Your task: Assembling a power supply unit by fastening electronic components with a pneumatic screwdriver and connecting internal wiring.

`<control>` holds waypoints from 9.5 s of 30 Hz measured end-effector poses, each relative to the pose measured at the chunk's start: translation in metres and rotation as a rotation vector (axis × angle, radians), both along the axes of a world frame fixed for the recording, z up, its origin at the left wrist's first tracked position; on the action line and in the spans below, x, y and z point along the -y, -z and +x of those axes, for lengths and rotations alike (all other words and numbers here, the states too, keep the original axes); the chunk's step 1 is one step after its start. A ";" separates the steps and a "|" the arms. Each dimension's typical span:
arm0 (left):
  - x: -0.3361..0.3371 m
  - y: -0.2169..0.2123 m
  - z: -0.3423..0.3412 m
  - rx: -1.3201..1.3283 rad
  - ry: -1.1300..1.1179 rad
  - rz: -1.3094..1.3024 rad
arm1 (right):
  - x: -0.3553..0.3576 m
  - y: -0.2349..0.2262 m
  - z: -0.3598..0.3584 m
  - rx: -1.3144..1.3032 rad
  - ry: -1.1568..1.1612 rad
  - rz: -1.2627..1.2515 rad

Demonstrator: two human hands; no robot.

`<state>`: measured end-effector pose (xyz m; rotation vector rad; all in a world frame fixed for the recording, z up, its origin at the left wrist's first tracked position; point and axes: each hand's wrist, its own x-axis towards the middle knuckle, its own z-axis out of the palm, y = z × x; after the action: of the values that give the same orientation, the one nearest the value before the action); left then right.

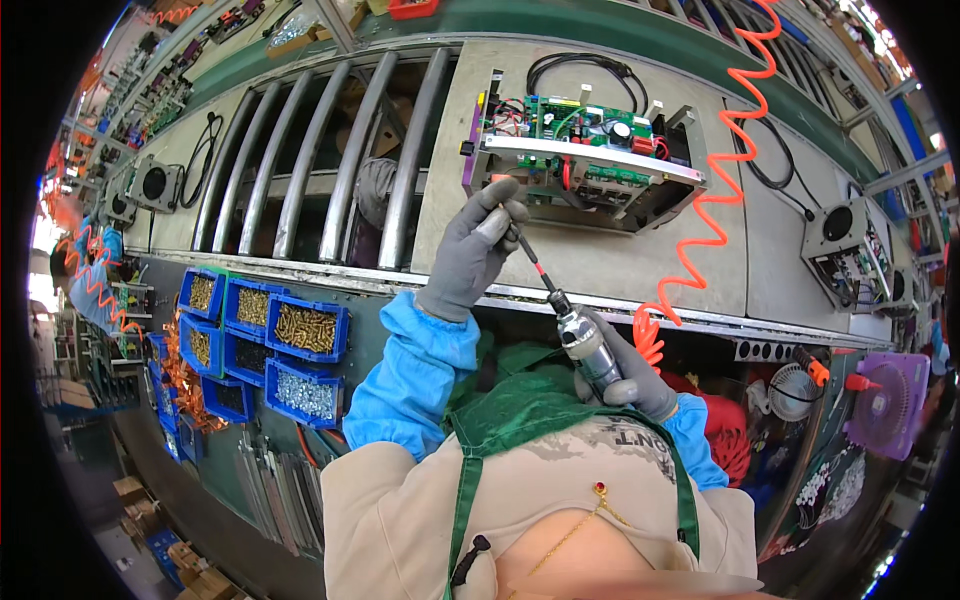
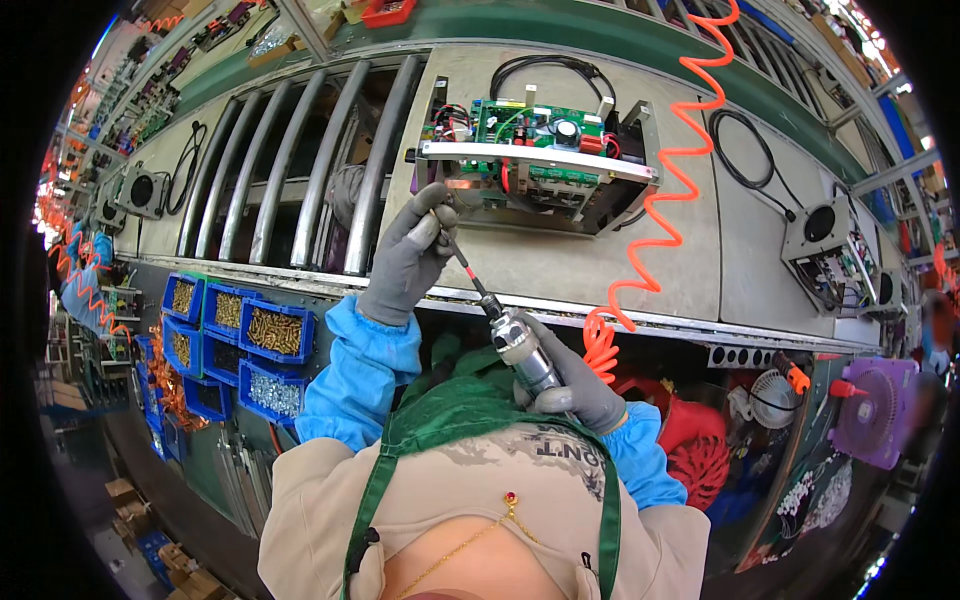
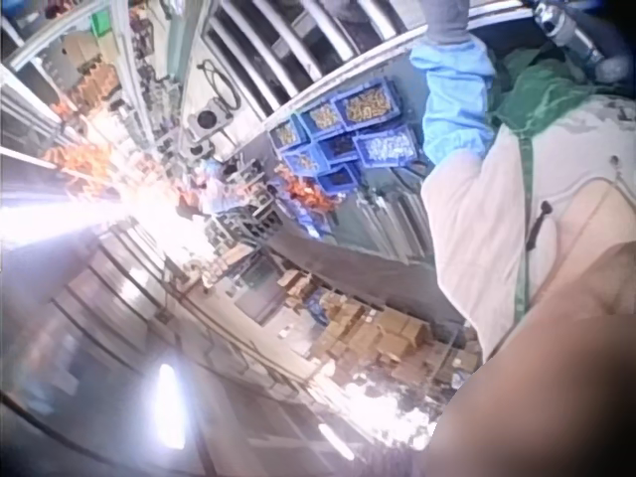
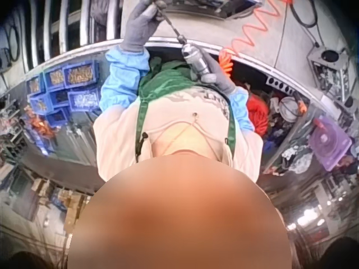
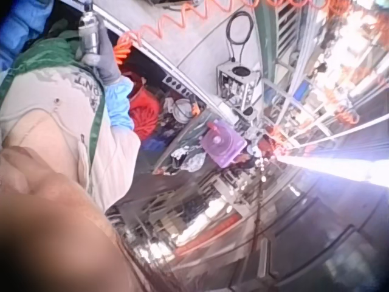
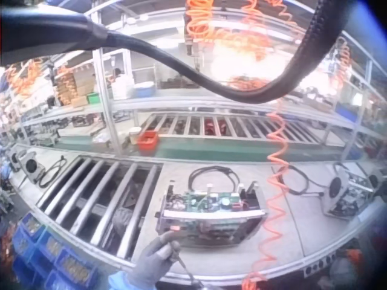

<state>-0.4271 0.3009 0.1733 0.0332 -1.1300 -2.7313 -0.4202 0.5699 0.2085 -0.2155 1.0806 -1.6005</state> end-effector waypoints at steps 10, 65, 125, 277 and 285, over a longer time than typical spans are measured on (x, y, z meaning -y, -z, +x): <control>-0.013 -0.071 -0.081 -0.374 -0.567 -1.904 | -0.034 -0.022 0.004 -0.031 0.414 0.049; -0.009 -0.047 -0.117 -0.265 -0.188 -2.193 | 0.040 -0.183 -0.048 -0.461 0.044 0.856; -0.014 -0.050 -0.125 -0.253 -0.145 -2.250 | 0.068 -0.114 0.006 -0.176 0.479 0.488; 0.019 -0.063 -0.162 -0.540 0.408 -1.971 | 0.090 -0.037 0.041 -0.132 0.780 0.191; 0.019 -0.065 -0.163 -0.504 0.408 -1.949 | 0.094 -0.043 0.039 -0.105 0.794 0.167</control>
<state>-0.5898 0.2819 0.2383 -1.0409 -2.9469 -0.5893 -0.3811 0.4762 0.2516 0.2850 1.4806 -2.1903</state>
